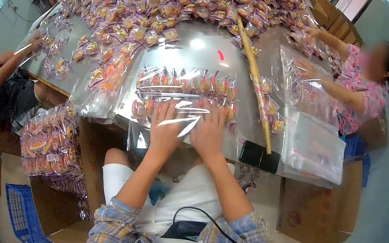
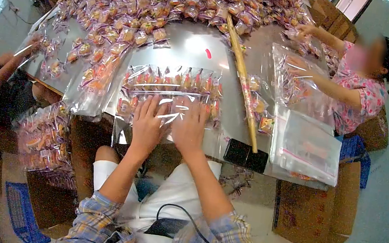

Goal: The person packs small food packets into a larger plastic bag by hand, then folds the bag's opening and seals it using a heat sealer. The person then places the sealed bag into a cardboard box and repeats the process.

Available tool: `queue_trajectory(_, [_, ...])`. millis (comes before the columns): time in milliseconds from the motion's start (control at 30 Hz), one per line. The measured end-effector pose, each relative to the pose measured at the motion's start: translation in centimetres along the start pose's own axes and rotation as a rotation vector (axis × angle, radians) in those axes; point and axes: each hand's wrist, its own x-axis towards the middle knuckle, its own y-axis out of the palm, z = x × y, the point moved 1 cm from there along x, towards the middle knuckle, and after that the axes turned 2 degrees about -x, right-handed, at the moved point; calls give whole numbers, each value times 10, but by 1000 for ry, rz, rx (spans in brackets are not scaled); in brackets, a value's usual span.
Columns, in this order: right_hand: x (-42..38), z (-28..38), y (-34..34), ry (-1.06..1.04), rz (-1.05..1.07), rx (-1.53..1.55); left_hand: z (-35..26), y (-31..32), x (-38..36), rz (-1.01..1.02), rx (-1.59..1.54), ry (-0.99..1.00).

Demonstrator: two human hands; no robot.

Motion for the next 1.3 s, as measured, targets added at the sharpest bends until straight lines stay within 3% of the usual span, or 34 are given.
queue_trajectory(267, [-2,-31,12,-125,72,13,1,6,0,-50,-11,-54])
queue_trajectory(500, [-2,-30,8,-111,143,25,5,16,4,-88,-56,-22])
queue_trajectory(667, [1,-27,13,-30,76,91,7,-7,8,10,-153,0])
queue_trajectory(900, [-4,-23,11,-2,-18,-39,9,-4,4,-181,51,113])
queue_trajectory(933, [-5,-24,13,-10,5,-51,9,-5,1,-64,37,45])
queue_trajectory(1100, [-1,-18,10,5,40,-43,13,5,3,-10,75,25])
queue_trajectory(1233, [-25,-2,-1,-23,-92,-14,2,-8,5,14,71,5])
queue_trajectory(1267, [-39,4,-8,-10,18,47,1,-2,-4,-61,83,20])
queue_trajectory(1300, [-59,7,0,-59,-53,72,-4,-7,-10,-97,112,74])
